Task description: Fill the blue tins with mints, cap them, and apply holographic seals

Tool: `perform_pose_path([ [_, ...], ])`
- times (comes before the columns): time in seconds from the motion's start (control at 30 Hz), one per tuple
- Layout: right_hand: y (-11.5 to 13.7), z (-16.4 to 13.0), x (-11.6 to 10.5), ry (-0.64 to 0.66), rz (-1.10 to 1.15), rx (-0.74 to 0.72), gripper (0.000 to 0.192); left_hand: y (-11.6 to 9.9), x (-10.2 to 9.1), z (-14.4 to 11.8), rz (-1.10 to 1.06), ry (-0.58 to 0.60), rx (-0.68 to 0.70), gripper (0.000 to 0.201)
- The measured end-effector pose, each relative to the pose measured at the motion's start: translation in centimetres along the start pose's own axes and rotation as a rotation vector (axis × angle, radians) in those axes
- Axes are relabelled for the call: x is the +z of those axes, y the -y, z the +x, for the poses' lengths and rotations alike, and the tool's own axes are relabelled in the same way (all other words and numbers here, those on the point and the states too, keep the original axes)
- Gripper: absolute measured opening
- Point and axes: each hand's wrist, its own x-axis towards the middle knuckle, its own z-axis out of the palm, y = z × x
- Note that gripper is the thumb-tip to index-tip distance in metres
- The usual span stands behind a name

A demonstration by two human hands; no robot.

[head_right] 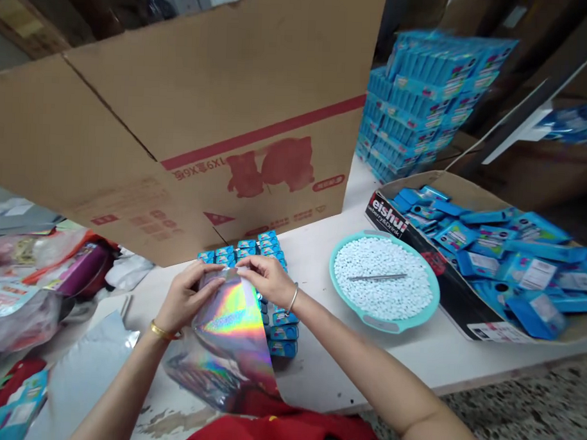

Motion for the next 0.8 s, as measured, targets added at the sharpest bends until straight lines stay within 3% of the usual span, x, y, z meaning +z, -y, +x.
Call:
perform_pose_path([
  [0.1, -1.6, 1.4, -1.8, -0.04, 0.052, 0.049, 0.024, 0.7, 1.7, 1.9, 0.029, 0.051, -0.042, 0.026],
  [0.3, -6.1, 5.2, -3.5, -0.038, 0.005, 0.068, 0.026, 5.6, 4.4, 5.0, -0.002, 0.225, -0.12, 0.037],
  [0.47, -10.1, 6.6, -3.5, 0.008, 0.021, 0.146, 0.03, 9.0, 4.6, 5.7, -0.005, 0.458, -0.243, 0.046],
  [0.57, -12.1, 7.2, -4.1, -0.027, 0.039, 0.184, 0.031, 11.4, 3.9, 4.7, 0.031, 0.412, -0.225, 0.056],
  [0.7, -13.9, 7.8, -4.7, -0.024, 0.031, 0.228, 0.032, 14.6, 3.6, 2.8, 0.001, 0.32, -0.182, 0.048],
  [0.8, -14.7, 7.9, -4.3, 0.013, 0.033, 0.264, 0.033, 15.7, 3.9, 2.0, -0.063, 0.318, -0.269, 0.044],
])
